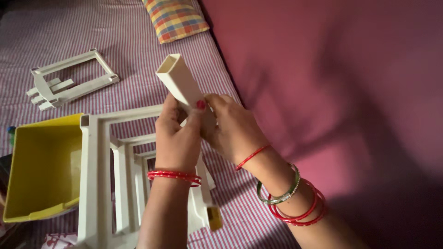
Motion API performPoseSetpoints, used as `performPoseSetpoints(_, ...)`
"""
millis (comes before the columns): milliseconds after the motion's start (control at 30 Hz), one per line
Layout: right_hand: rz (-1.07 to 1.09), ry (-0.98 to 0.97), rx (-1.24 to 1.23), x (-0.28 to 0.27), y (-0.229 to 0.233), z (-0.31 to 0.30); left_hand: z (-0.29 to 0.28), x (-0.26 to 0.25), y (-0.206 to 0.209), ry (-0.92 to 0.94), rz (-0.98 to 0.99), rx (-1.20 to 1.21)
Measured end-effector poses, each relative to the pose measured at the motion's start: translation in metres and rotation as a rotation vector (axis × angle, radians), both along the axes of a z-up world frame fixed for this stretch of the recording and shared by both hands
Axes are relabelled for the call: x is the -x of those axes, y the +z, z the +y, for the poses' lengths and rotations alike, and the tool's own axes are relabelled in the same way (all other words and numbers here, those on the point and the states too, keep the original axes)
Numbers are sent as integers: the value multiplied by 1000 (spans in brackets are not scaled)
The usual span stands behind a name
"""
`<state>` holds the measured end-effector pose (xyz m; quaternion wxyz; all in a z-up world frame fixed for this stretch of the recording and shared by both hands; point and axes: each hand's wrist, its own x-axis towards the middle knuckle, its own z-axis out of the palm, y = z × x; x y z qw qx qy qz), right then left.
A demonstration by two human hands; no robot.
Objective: The person assembles a white plastic frame by hand, inserting and snapping together multiple rectangular components. The person repeatedly picks up frame pieces, aligns them, and presses them into place to form a larger structure.
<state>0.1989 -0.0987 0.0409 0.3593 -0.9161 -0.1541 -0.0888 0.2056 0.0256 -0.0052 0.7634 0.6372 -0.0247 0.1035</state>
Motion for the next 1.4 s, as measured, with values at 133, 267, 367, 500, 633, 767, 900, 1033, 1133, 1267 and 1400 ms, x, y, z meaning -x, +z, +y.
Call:
performPoseSetpoints(133,136,-50,-86,-40,-20,2,8,-27,-10,-94,69,93)
performPoseSetpoints(267,269,68,-360,-82,-56,2,19,-55,-34,-85,97,199)
performPoseSetpoints(367,264,110,-421,-113,-92,3,33,-77,-59,-19,93,12)
performPoseSetpoints(500,339,156,-519,-141,-141,-1,42,-93,-95,137,114,-194)
performPoseSetpoints(633,330,174,-573,-161,-178,1,46,-106,-124,195,179,-358)
performPoseSetpoints(767,329,73,-564,-176,-193,5,44,-118,-150,279,73,-694)
performPoseSetpoints(900,314,46,-581,-186,-196,9,34,-132,-171,297,19,-882)
performPoseSetpoints(1033,231,50,-561,-189,-198,16,17,-138,-185,285,137,-992)
performPoseSetpoints(1133,206,75,-514,-183,-199,23,16,-136,-192,285,139,-1068)
performPoseSetpoints(1267,103,58,-402,-176,-198,27,18,-133,-193,245,156,-1084)
performPoseSetpoints(1400,55,60,-306,-174,-195,28,17,-134,-189,254,170,-1074)
